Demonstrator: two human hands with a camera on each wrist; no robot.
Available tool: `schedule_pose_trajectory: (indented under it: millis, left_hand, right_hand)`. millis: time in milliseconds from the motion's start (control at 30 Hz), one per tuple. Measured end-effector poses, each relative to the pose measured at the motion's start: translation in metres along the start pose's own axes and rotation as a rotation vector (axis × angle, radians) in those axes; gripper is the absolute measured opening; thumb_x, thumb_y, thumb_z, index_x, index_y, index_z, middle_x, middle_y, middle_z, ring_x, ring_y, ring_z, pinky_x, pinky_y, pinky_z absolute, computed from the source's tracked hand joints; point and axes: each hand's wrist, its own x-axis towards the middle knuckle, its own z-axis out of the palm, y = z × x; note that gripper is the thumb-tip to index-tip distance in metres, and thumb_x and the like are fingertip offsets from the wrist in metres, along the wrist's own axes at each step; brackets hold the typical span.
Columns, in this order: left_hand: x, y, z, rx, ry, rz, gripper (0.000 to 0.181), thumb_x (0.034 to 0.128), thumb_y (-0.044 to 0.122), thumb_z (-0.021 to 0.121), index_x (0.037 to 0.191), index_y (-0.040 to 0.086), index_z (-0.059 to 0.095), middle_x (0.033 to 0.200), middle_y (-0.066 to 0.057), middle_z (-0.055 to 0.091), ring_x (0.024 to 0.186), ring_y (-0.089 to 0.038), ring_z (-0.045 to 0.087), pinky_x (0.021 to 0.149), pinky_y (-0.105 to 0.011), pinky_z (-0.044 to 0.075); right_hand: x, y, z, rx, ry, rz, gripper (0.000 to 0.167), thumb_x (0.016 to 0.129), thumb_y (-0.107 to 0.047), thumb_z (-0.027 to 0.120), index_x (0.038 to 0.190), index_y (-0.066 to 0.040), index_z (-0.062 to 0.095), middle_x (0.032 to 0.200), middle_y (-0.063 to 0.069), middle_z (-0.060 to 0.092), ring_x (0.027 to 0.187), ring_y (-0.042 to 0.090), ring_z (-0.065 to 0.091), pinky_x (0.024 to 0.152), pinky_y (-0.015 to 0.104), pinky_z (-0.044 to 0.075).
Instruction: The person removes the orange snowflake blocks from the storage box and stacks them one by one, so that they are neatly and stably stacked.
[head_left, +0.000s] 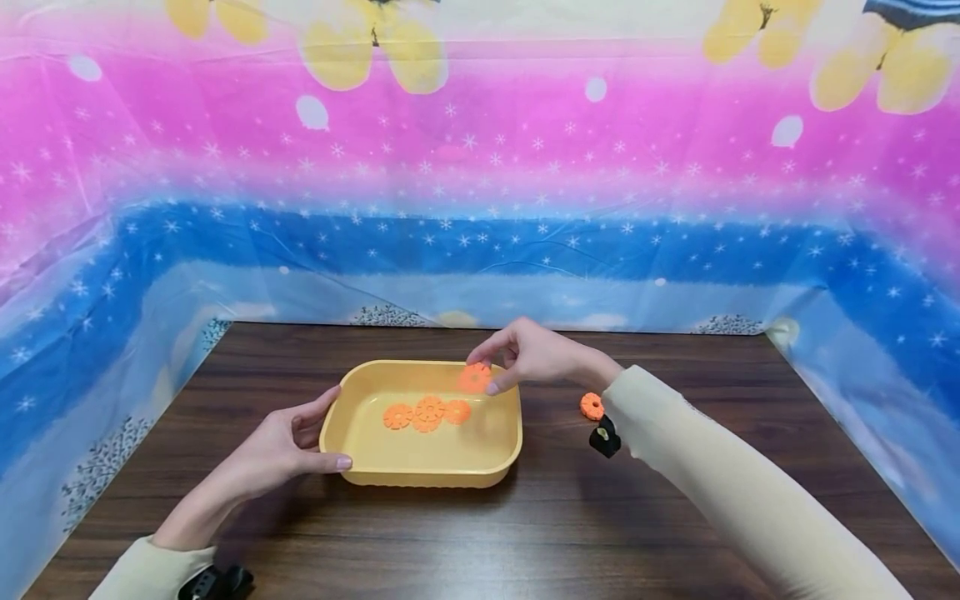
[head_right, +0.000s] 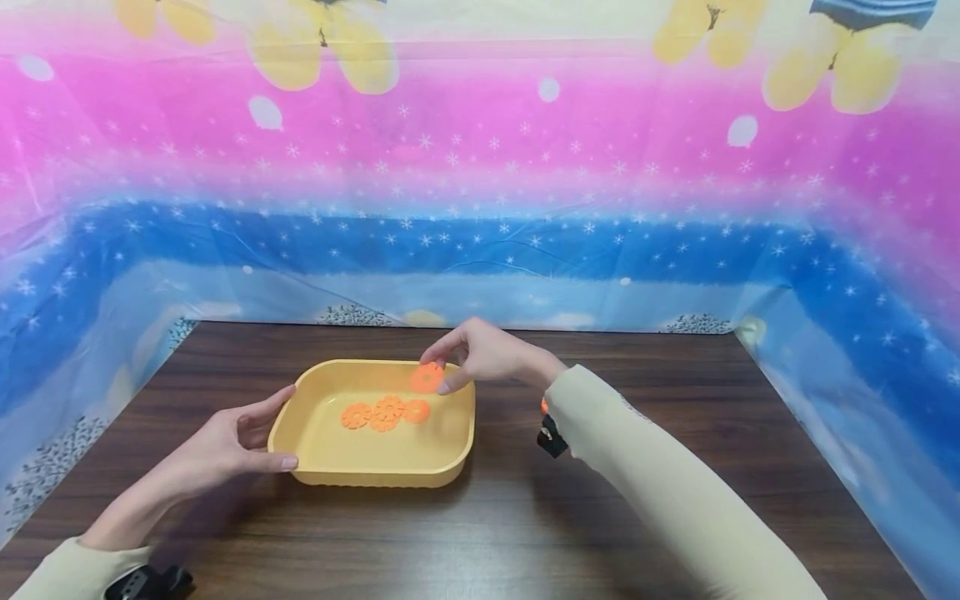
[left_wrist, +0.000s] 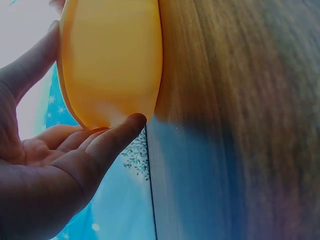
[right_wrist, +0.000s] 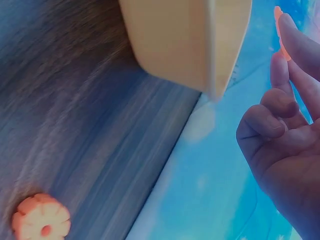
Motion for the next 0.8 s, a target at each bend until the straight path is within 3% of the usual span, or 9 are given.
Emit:
schedule_pose_trajectory:
  millis: [200, 333, 800]
  left_hand:
    - [0.001, 0.0, 0.0, -0.025, -0.008, 0.007, 0.097, 0.0725, 0.017, 0.08, 0.148, 0.008, 0.019, 0.15, -0.015, 0.018, 0.125, -0.033, 0.037, 0.086, -0.031, 0.047]
    - [0.0, 0.0, 0.0, -0.046, -0.009, 0.0, 0.097, 0.0727, 0.016, 0.08, 0.148, 0.009, 0.019, 0.15, -0.014, 0.018, 0.126, -0.032, 0.037, 0.086, -0.031, 0.048]
    - [0.0, 0.001, 0.0, -0.029, 0.0, -0.035, 0.098, 0.0722, 0.02, 0.08, 0.148, 0.011, 0.019, 0.15, -0.014, 0.021, 0.126, -0.032, 0.037, 0.086, -0.032, 0.048]
  right_hand:
    - [-0.017, 0.012, -0.005, 0.038, 0.05, 0.046, 0.04, 0.073, -0.022, 0.08, 0.11, -0.029, 0.068, 0.051, 0.006, 0.028, 0.046, 0.019, 0.024, 0.046, 0.026, 0.028]
    - [-0.027, 0.021, -0.008, 0.058, 0.076, 0.049, 0.041, 0.072, -0.021, 0.081, 0.111, -0.025, 0.068, 0.052, 0.006, 0.027, 0.047, 0.02, 0.024, 0.045, 0.027, 0.025]
    - [-0.069, 0.057, -0.02, 0.038, 0.178, 0.127, 0.043, 0.071, -0.028, 0.081, 0.112, -0.028, 0.067, 0.052, 0.006, 0.03, 0.047, 0.021, 0.027, 0.046, 0.026, 0.031]
